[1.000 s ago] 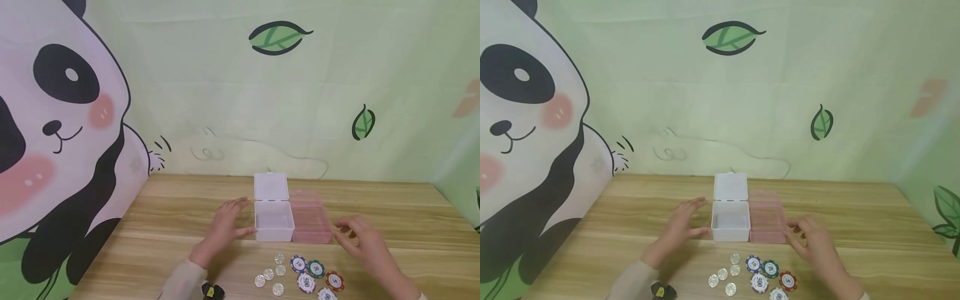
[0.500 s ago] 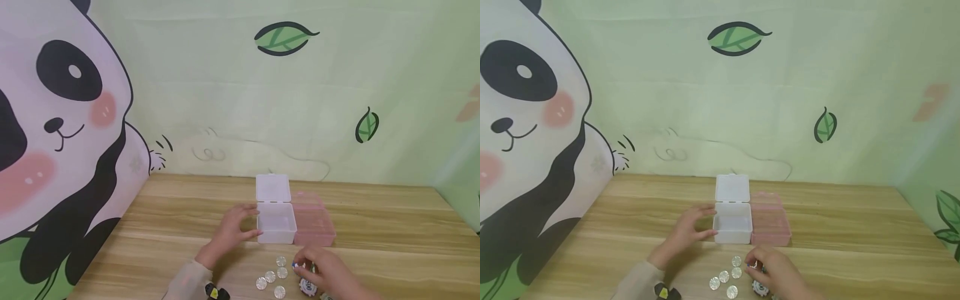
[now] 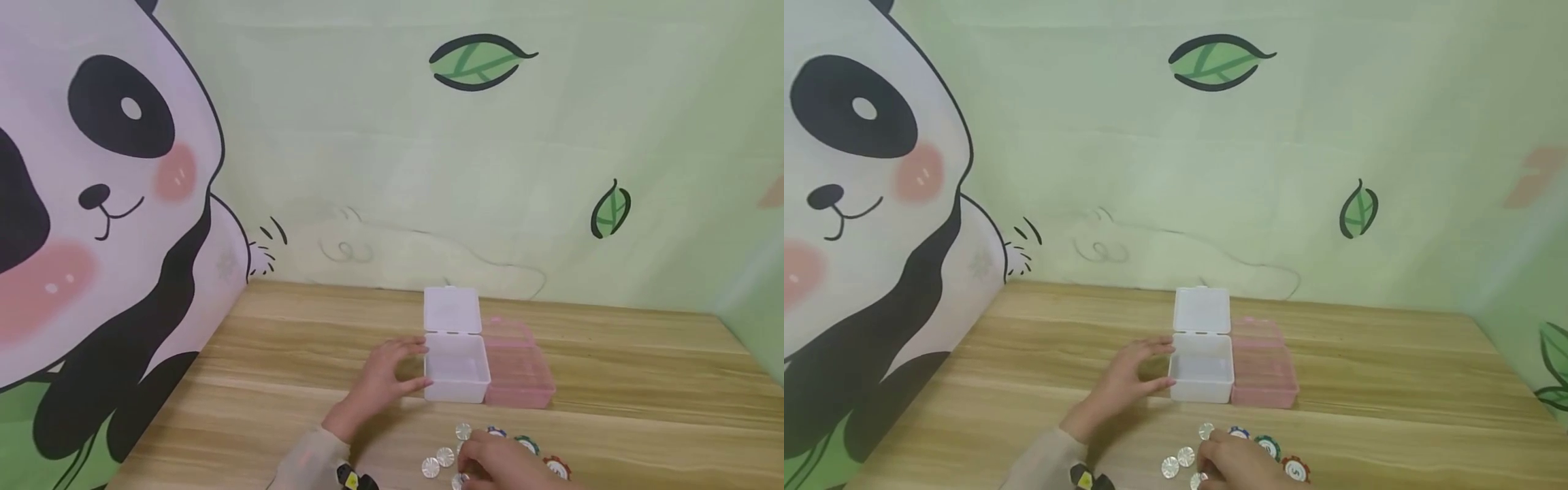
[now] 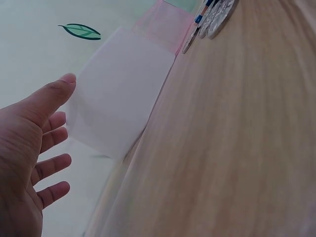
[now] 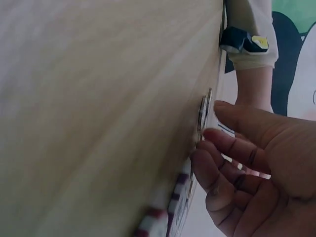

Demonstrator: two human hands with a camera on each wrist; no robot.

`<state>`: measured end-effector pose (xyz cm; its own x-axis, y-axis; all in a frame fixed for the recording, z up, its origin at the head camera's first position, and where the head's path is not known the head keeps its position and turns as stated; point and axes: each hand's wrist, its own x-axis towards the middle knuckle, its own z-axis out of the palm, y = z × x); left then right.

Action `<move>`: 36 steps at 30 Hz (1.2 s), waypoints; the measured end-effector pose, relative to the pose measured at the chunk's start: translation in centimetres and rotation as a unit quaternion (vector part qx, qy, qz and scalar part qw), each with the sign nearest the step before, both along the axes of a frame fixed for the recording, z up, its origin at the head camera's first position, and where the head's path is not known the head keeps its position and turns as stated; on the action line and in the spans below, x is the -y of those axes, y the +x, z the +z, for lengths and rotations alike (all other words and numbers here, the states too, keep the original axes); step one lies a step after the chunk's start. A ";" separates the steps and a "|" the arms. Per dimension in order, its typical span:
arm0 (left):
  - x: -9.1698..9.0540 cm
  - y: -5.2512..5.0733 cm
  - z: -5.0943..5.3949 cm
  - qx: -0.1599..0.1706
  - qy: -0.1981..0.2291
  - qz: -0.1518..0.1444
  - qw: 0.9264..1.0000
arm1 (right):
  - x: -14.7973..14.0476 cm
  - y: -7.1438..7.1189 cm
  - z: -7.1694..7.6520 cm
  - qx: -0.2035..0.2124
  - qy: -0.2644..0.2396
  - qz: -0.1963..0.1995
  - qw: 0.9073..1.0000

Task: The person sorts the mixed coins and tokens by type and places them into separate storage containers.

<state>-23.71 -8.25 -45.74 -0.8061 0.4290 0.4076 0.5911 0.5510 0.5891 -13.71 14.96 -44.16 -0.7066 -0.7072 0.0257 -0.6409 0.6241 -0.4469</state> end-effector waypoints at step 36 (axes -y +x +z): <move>0.0 0.2 -0.1 0.036 0.023 -0.001 0.999 | 1.6 0.0 0.8 0.080 0.023 -0.037 0.996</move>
